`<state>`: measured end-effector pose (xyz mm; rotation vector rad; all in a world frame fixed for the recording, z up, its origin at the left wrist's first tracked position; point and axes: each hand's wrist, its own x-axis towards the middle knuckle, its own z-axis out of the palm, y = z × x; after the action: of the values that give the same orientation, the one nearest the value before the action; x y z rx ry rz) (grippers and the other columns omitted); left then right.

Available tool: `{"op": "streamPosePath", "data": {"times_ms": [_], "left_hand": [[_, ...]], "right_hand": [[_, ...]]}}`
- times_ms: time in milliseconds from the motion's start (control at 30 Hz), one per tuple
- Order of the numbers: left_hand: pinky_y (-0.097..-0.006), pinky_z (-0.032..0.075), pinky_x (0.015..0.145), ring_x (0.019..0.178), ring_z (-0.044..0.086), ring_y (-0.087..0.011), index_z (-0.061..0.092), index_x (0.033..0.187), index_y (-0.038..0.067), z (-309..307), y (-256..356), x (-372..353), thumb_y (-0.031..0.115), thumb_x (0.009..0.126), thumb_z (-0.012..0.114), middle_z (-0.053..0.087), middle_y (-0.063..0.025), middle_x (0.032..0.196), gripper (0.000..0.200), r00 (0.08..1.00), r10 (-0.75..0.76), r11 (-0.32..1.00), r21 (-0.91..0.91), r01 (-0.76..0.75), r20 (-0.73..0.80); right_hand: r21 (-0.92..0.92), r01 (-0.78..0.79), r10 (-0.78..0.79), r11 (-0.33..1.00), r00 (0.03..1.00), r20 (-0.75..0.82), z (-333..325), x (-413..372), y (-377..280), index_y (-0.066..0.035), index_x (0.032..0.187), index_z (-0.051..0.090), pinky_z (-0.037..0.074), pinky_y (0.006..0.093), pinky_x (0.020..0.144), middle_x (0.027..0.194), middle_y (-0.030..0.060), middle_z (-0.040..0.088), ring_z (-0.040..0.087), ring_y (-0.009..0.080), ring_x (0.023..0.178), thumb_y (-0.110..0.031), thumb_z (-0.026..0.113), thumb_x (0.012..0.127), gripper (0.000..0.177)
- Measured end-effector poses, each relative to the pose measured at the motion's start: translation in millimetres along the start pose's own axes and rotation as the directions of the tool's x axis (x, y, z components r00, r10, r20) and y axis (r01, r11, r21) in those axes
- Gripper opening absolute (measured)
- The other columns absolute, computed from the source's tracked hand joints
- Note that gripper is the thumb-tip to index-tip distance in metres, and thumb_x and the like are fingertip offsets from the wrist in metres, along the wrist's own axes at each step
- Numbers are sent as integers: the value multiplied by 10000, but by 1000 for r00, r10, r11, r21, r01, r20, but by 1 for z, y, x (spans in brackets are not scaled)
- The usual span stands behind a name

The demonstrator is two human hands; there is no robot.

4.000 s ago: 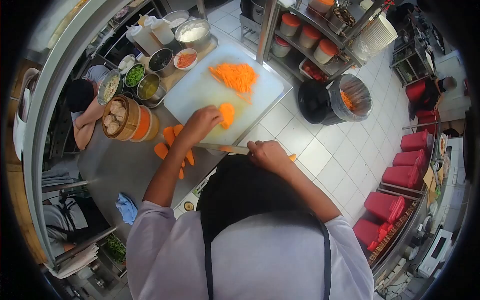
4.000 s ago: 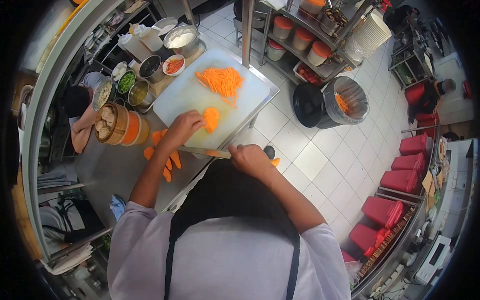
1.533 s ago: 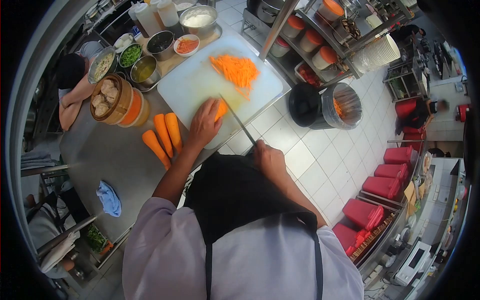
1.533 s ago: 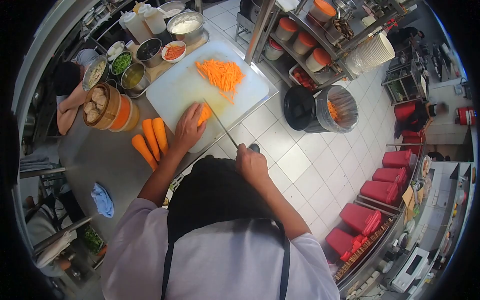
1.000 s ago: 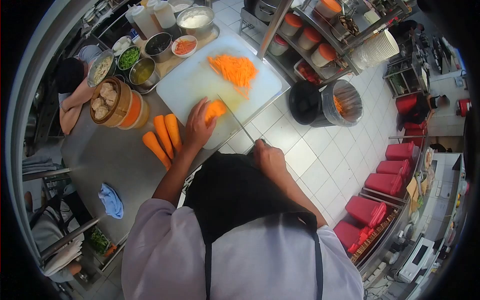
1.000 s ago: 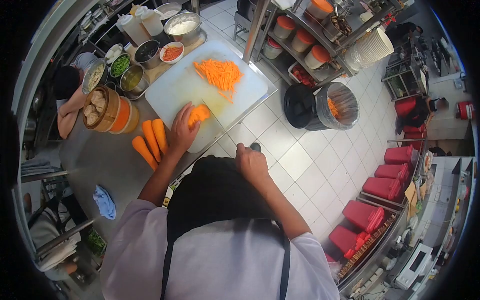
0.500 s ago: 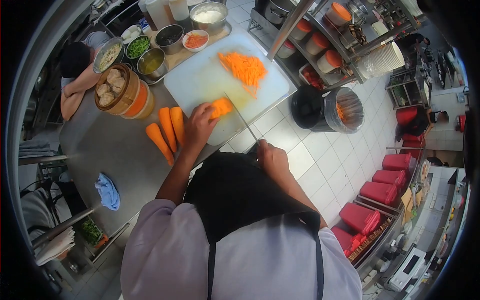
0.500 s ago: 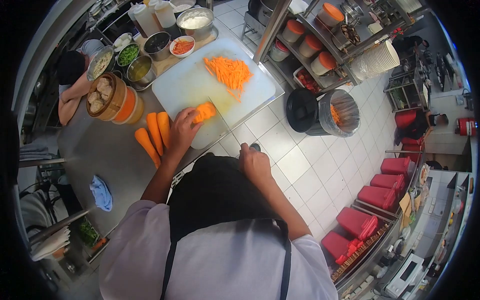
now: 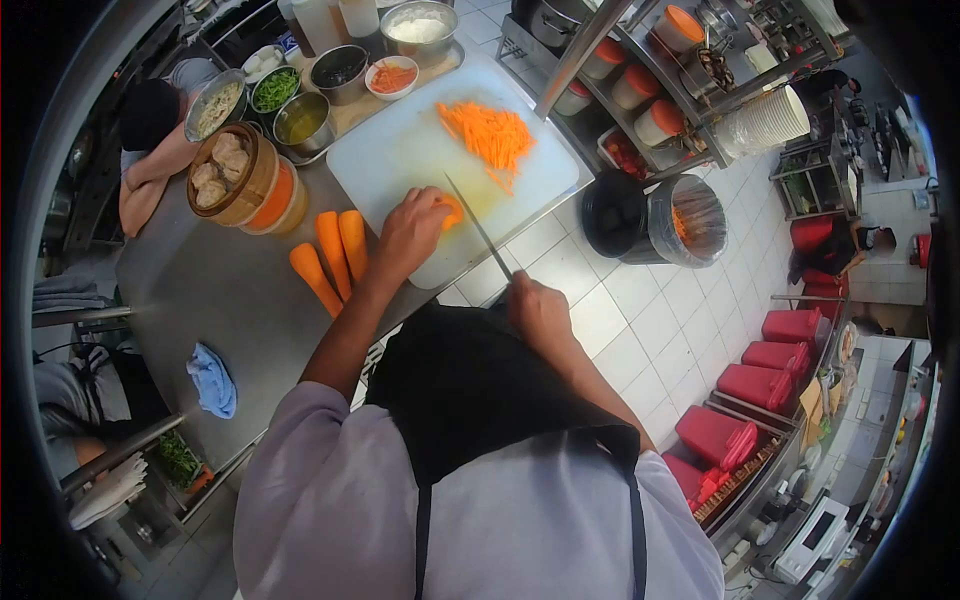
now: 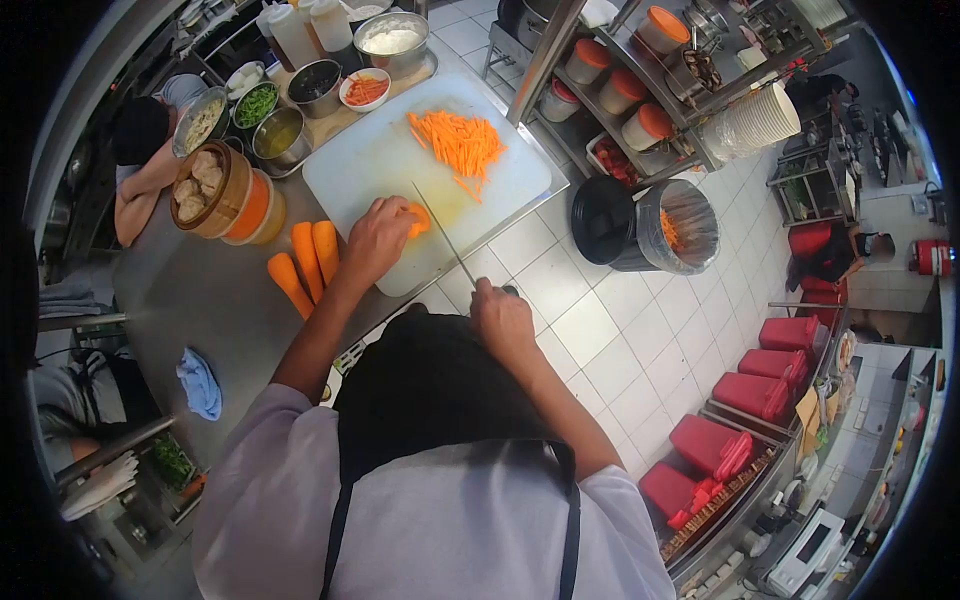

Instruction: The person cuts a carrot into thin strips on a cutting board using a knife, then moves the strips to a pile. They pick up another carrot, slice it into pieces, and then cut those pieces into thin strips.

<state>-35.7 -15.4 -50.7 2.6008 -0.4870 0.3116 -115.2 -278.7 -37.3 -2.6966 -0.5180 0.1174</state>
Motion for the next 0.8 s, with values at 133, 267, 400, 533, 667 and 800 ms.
{"op": "streamPosePath", "data": {"times_ms": [133,267,400,533,667,800], "left_hand": [[-419,573,862,1059,649,-293,769,1016,84,-1,-7,12,21,860,666,681,-70,1099,198,994,29,999,-25,-27,103],[-419,567,875,1043,655,-304,775,1004,89,-6,-5,16,1,840,642,690,-82,1062,228,994,30,997,-77,-22,103],[-439,548,875,1040,637,-332,754,977,96,-1,-9,17,76,891,616,660,-102,1022,165,992,43,997,-67,-35,123],[-440,550,870,1029,642,-336,739,968,90,-1,-9,19,93,895,620,660,-105,1018,140,993,61,994,-97,-51,102],[-443,556,869,1020,645,-342,728,985,82,2,-15,18,106,899,623,661,-105,1018,138,991,96,994,-54,-91,90],[-440,549,899,1047,629,-328,755,996,100,-5,-11,18,64,889,585,677,-75,1124,204,986,26,996,-90,-11,167]], "right_hand": [[174,132,-100,976,979,-180,22,33,0,-8,1023,559,575,517,619,769,218,696,710,409,687,-170,633,977,184],[22,-50,48,999,997,62,27,34,-3,-3,1037,537,577,526,631,767,238,699,714,431,697,-186,607,1003,198],[-85,-66,79,994,985,151,0,36,-27,0,1025,516,573,543,640,757,256,703,712,453,699,-182,577,1021,193],[-131,-41,66,991,979,194,6,42,-23,5,1027,512,570,536,614,743,253,701,715,445,690,-168,551,1023,177],[-140,-49,76,989,977,198,14,58,-24,4,1000,526,585,516,616,755,246,712,727,427,697,-134,538,1005,139],[-143,19,3,990,988,153,27,101,-24,10,981,538,609,484,623,751,231,723,750,398,705,-96,559,978,108]]}}
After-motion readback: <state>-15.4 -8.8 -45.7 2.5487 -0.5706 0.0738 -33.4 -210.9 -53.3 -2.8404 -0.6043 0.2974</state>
